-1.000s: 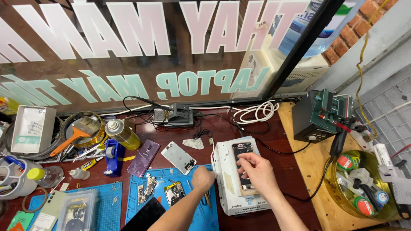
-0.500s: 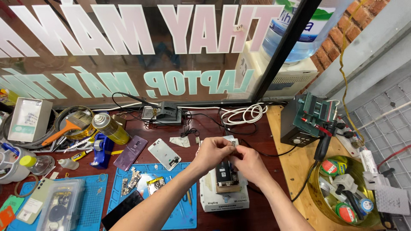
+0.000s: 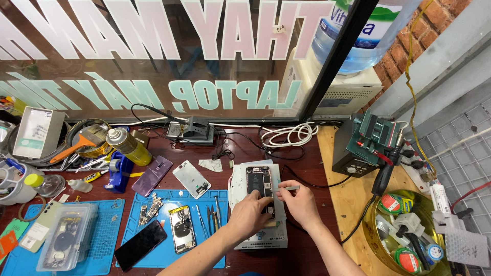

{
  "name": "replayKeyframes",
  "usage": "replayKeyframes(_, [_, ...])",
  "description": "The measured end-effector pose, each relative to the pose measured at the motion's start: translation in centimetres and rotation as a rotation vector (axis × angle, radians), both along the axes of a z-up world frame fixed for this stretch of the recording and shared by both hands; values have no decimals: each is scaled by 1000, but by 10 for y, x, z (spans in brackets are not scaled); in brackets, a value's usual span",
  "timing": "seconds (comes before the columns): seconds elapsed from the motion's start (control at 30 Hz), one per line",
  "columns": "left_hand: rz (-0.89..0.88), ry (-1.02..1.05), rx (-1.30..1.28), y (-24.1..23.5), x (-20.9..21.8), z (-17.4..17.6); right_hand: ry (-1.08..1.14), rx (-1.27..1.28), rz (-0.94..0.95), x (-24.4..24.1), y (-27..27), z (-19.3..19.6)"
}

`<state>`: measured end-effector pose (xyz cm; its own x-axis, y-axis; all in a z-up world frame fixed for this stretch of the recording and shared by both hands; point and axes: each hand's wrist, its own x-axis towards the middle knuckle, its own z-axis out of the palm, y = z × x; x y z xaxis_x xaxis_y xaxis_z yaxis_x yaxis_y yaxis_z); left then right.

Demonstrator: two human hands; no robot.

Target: The person disassembles a smartphone, removes the back cover, and manipulates internal components including the battery and ribbon cables. They use a plastic pry tool to separate parts and handle the device over a workbench with various tools and spare parts.

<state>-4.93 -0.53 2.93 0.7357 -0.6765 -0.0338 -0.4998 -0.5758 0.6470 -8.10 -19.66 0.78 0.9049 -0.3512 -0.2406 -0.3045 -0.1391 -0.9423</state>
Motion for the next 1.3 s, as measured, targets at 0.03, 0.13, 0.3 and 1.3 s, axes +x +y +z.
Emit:
replayKeyframes(0.03, [1, 10, 6, 1, 1, 0, -2, -20, 11, 1, 2, 4])
replayKeyframes(0.13, [-13, -9, -16, 3, 0, -1, 45, -242, 36, 4, 6, 17])
replayKeyframes(0.3, [-24, -55, -39, 4, -2, -6, 25, -515, 136, 8, 14, 29])
replayKeyframes(1.3, [-15, 31, -68, 6, 0, 0, 70, 661, -324, 2, -3, -32])
